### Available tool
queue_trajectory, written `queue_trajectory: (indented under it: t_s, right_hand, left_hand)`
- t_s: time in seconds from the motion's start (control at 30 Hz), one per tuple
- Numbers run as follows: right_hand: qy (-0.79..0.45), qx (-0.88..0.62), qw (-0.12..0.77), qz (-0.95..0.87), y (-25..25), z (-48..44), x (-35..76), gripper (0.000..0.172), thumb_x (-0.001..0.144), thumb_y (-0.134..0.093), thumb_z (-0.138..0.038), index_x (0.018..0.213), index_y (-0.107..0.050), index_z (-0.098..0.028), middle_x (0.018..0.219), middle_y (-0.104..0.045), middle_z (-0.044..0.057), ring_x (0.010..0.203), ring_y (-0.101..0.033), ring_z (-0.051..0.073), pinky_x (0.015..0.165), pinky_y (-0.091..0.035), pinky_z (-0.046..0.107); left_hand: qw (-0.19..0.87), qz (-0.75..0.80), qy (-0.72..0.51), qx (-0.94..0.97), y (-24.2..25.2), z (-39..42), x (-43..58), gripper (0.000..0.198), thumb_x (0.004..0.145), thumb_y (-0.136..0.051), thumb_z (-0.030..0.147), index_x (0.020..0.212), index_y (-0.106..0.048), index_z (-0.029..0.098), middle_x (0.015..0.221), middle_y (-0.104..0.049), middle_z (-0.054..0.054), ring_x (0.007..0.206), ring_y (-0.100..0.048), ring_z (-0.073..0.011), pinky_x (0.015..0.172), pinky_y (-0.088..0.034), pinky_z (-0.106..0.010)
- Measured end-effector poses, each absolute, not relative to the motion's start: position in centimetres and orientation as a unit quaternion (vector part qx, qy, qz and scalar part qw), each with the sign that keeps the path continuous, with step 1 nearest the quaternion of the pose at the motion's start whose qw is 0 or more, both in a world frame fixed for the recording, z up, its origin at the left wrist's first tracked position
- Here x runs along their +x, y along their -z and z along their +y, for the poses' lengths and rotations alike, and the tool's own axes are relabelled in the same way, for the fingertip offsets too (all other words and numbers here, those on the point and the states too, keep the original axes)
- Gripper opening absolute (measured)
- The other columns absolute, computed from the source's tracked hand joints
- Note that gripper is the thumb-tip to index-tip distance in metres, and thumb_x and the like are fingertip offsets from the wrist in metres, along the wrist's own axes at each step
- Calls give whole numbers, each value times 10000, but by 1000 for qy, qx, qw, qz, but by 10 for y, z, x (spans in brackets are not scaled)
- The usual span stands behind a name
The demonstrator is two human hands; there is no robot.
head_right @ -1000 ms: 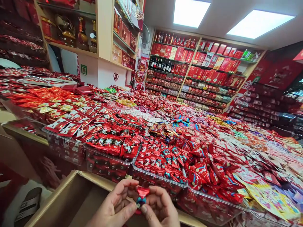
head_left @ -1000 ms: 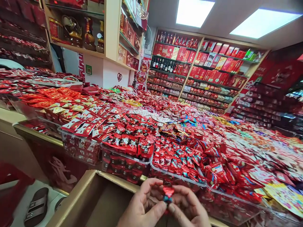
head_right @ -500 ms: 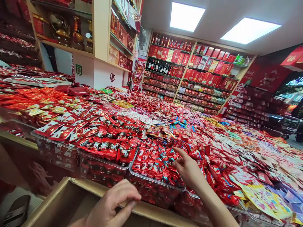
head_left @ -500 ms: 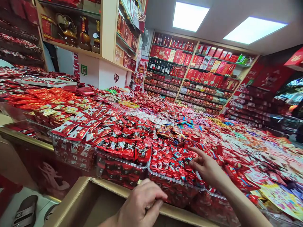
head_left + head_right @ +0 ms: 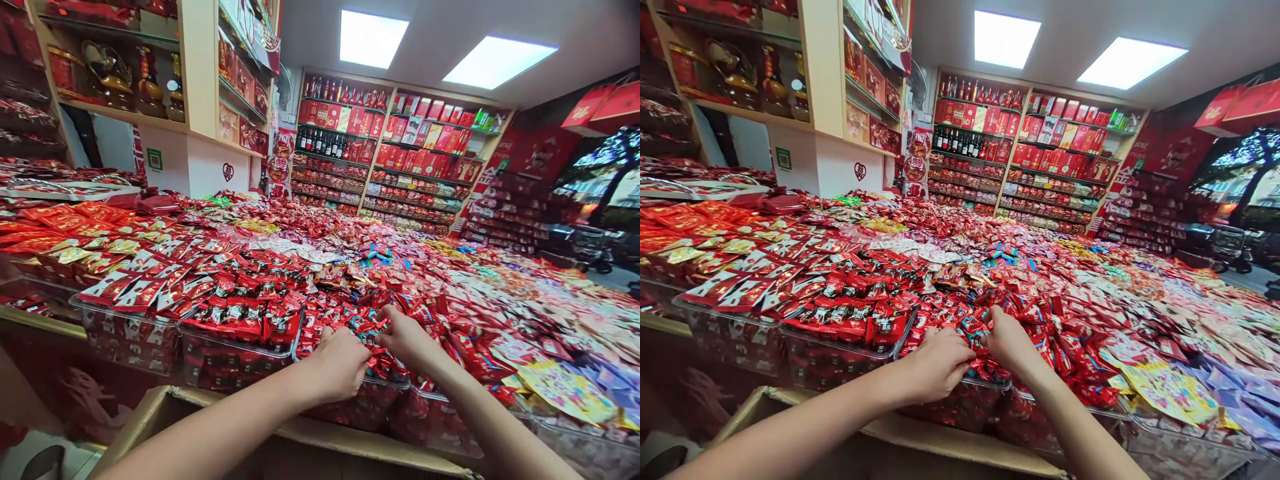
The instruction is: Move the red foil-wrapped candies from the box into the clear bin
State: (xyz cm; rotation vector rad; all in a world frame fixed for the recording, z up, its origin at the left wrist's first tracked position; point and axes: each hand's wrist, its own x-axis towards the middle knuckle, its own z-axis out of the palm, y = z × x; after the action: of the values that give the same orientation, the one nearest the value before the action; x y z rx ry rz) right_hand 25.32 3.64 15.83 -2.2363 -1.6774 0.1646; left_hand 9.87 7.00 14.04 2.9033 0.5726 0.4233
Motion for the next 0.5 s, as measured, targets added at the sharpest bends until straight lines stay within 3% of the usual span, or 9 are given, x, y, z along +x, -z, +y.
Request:
queue_trajectory:
  t_s: [0.17,0.3,0.5]
  right_hand:
    - [-59,-772,145,-617,-158,38,249,170,608,-537,-175,777,-522,-170,662,-614,23,602,-541,139,495,-339,201]
    - [-62,-759,105,-639,-160,43,248,108,611,-553,-234,697,-584,-177,637,-624,36,592,-553,152,460,-322,204]
    - [-46,-746,60,-662,-160,48,242,42,576,-580,-194,598,-608,-171,605,-629,47,570,-552,155,452,-296,214]
  left_hand:
    - [135,188,-182,956,-135,75,95,183,769,-411,213,900,-538,234,832,-599,-28,829,-504,-195,739,-351,-334]
    - [185,195,-196,943,-137,77,90,320,748,-414,159,1056,-426,245,897,-580,-20,828,-508,-173,730,-382,-298]
    - [200,185,-192,943,-141,80,88,401,720,-385,87,1094,-376,232,954,-563,-26,872,-507,-165,756,-387,-278]
